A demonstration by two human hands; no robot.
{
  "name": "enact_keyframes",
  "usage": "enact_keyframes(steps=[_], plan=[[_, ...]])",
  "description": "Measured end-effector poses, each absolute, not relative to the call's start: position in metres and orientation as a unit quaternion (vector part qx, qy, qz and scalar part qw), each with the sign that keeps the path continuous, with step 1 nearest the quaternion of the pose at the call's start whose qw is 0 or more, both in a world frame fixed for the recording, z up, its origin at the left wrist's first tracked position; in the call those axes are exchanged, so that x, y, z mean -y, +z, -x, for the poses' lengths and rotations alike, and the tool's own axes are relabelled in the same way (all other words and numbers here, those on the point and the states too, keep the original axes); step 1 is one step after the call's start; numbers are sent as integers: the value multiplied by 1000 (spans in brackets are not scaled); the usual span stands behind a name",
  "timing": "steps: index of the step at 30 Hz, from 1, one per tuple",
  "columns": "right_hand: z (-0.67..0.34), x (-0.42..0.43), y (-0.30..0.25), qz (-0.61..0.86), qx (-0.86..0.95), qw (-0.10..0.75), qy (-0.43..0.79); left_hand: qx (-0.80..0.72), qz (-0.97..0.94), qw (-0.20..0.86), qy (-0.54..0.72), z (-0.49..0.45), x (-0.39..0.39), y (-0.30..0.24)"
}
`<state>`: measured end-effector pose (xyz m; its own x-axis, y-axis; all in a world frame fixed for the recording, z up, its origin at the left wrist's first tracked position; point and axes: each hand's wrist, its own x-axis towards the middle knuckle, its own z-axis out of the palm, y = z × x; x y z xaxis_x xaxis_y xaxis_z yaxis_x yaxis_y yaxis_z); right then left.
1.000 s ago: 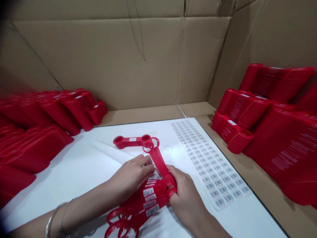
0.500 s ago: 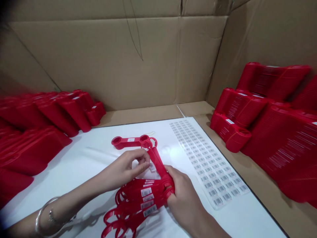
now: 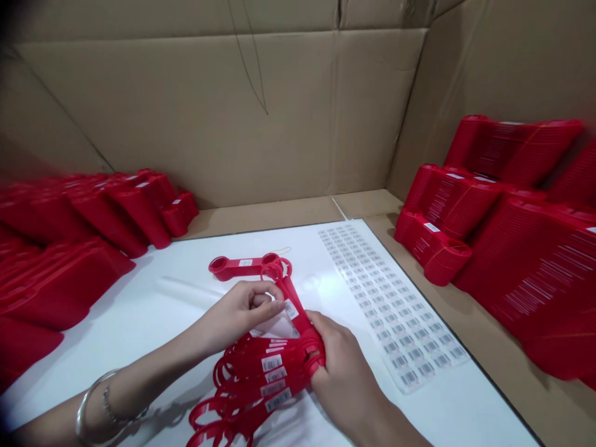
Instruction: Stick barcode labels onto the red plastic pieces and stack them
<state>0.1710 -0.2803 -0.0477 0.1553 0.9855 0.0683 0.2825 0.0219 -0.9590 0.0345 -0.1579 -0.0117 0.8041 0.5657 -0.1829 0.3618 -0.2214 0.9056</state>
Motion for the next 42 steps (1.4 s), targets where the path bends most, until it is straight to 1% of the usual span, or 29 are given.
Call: enact_keyframes(steps=[8,17,19,20,26,29,31,36,42], plan=[[-170,281,-46,602,532,470,365,-322,-759,555,111,-37,165,-9],[-170,282,-46,597,530,470,376,-316,-794,507,117,-38,165,-12],[-170,282,-46,596,534,469,374,-312,-825,455,124,-37,167,-15],[-171,282,-47,594,537,470,373,-312,-846,411,131,-36,168,-16],[-171,284,-48,574,560,474,364,-236,-938,73,244,-33,171,-30],[-170,286,-48,564,573,472,363,-226,-925,-28,302,-33,163,-32],[-170,287,-47,557,577,470,369,-218,-920,-59,322,-33,157,-32],[-170,285,-47,563,559,477,377,-204,-929,-102,292,-32,153,-30],[-171,285,-45,582,513,499,385,-208,-933,-116,271,-30,157,-21]])
